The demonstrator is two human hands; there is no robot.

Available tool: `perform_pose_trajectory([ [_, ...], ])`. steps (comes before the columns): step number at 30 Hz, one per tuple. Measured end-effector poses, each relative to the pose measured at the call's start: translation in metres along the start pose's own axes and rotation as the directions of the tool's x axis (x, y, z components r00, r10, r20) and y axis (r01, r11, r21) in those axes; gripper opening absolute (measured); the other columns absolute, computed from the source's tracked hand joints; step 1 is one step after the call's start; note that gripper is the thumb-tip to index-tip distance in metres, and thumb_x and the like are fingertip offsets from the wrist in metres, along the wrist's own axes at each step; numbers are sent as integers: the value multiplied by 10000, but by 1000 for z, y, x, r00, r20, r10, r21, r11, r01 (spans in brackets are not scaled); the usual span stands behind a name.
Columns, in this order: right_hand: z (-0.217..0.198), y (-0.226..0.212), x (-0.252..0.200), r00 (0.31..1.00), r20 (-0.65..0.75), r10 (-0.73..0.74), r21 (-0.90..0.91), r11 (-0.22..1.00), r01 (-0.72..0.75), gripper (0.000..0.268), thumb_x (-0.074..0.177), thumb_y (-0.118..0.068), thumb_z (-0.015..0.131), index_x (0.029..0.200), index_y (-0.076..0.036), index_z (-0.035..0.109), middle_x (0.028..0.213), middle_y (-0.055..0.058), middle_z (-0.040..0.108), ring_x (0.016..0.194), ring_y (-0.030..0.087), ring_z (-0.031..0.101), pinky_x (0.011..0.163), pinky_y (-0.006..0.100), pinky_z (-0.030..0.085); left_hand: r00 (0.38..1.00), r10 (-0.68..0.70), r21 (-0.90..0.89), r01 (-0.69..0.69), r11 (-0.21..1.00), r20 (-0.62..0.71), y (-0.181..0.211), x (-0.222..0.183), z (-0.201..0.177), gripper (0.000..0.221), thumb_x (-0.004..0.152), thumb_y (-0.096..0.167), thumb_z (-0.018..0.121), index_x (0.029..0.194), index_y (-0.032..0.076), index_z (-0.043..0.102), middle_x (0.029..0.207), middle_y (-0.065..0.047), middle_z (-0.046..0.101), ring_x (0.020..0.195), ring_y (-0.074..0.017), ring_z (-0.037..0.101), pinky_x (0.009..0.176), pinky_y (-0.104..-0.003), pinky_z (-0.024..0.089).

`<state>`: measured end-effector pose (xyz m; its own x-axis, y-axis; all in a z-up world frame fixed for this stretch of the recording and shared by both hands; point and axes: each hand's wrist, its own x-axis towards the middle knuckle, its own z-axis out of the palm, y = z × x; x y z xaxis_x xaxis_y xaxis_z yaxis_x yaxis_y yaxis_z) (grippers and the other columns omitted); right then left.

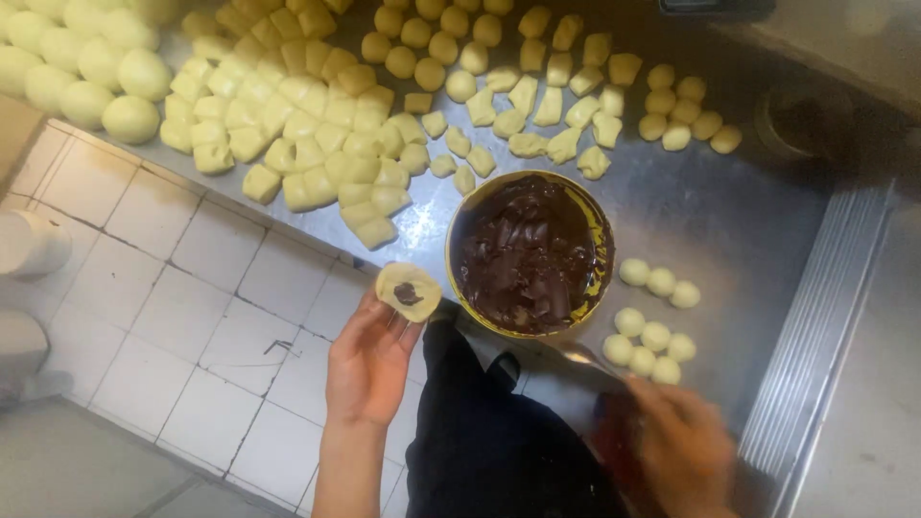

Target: Fill small pieces of bread dough with chocolate paste and roll them into balls.

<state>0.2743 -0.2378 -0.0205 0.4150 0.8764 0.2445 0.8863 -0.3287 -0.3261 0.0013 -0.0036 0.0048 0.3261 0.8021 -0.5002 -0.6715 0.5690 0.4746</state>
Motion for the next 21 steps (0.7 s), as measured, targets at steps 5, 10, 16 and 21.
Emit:
perform_pose_trajectory([
  [5, -49, -28, 83, 978, 74, -194, -204, 957, 205, 423, 819, -36, 714, 1170, -261, 787, 913, 5, 668, 823, 220, 622, 758, 417, 440, 1000, -18, 7, 18, 1000, -3, -6, -2, 1, 531, 926, 160, 548, 1426, -12, 510, 1377, -126, 587, 1285, -285, 530, 1117, -428, 414],
  [10, -48, -68, 151, 818, 274, -506, -253, 783, 569, 209, 672, -203, 733, 874, -169, 768, 776, 19, 628, 820, 221, 618, 750, 416, 400, 999, -35, 27, 35, 999, -11, -5, -6, 4, 536, 920, 147, 558, 1431, -5, 514, 1374, -110, 593, 1283, -267, 530, 1108, -426, 409],
  [16, -51, -62, 165, 849, 431, -306, -128, 911, 393, 188, 722, -226, 724, 900, -207, 781, 742, 37, 652, 808, 223, 632, 728, 432, 384, 999, 41, 51, -40, 998, -16, 1, -10, -7, 550, 905, 127, 565, 1440, 18, 501, 1395, -86, 582, 1318, -240, 536, 1135, -421, 425],
  [21, -45, -42, 151, 899, 403, -175, 184, 977, 107, 188, 860, -191, 673, 992, -187, 806, 845, 14, 741, 761, 177, 644, 754, 387, 406, 999, 38, 108, -36, 993, -14, -12, -7, -11, 577, 890, 78, 592, 1458, 11, 510, 1345, -94, 631, 1255, -222, 583, 1081, -408, 433],
])
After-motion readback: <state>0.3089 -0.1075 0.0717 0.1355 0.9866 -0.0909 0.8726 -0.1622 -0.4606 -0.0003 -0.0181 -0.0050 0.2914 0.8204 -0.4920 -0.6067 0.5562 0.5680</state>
